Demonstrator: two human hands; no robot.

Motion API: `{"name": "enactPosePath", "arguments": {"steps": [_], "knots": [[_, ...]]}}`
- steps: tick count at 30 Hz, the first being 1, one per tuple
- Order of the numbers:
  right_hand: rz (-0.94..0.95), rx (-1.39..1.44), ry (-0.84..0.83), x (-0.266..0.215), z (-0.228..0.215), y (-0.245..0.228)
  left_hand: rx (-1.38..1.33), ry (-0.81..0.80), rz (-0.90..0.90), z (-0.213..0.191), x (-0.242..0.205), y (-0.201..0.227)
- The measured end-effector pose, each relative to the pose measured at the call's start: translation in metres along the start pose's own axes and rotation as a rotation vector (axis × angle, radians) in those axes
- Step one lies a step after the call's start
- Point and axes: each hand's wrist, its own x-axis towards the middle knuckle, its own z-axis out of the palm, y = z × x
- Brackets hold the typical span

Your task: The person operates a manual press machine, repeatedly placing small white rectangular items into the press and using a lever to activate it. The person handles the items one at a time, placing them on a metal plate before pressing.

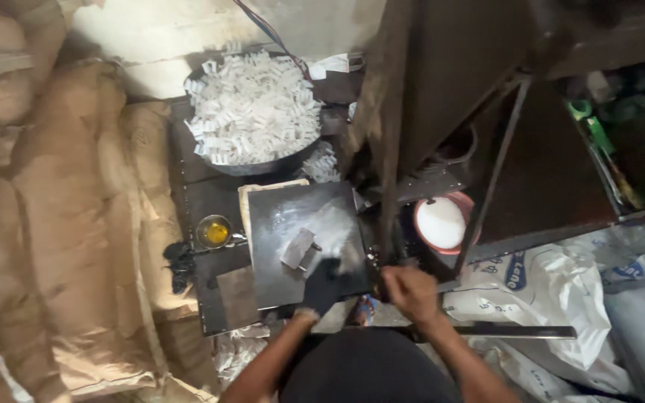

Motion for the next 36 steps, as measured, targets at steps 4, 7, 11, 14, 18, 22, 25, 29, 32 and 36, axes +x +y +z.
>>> {"name": "enactPosePath", "arguments": {"steps": [4, 7, 11, 14, 18, 22, 25, 29, 32, 36], "knots": [[0.316, -0.183, 0.122, -0.011, -0.015, 0.044, 0.276, 0.264, 0.431, 0.037, 0.074, 0.058], [0.349, -0.285, 0.129, -0.018, -0.008, 0.065, 0.452, 0.167, 0.354, 0.055, 0.128, 0.091], [0.402, -0.315, 0.093, -0.026, -0.004, 0.079, 0.557, 0.147, 0.386, 0.059, 0.145, 0.099], [0.286, -0.272, 0.093, -0.027, -0.008, 0.078, 0.496, 0.17, 0.352, 0.054, 0.123, 0.096], [0.345, -0.109, 0.055, -0.02, -0.016, 0.065, 0.457, 0.282, 0.278, 0.043, 0.074, 0.094], [0.397, 0.172, -0.101, -0.028, -0.012, 0.038, 0.39, 0.432, 0.267, 0.023, 0.014, 0.07], [0.527, 0.527, -0.373, -0.037, 0.017, 0.02, 0.349, 0.397, 0.133, 0.005, -0.023, 0.041], [0.573, 0.63, -0.496, -0.028, 0.095, 0.015, 0.184, 0.448, 0.224, -0.026, -0.064, 0.012], [0.768, 0.634, -0.573, -0.019, 0.149, 0.025, 0.046, 0.547, 0.164, -0.058, -0.068, 0.004], [1.027, 0.879, -0.542, -0.019, 0.188, 0.027, 0.176, 0.402, 0.158, -0.114, -0.031, 0.021]]}}
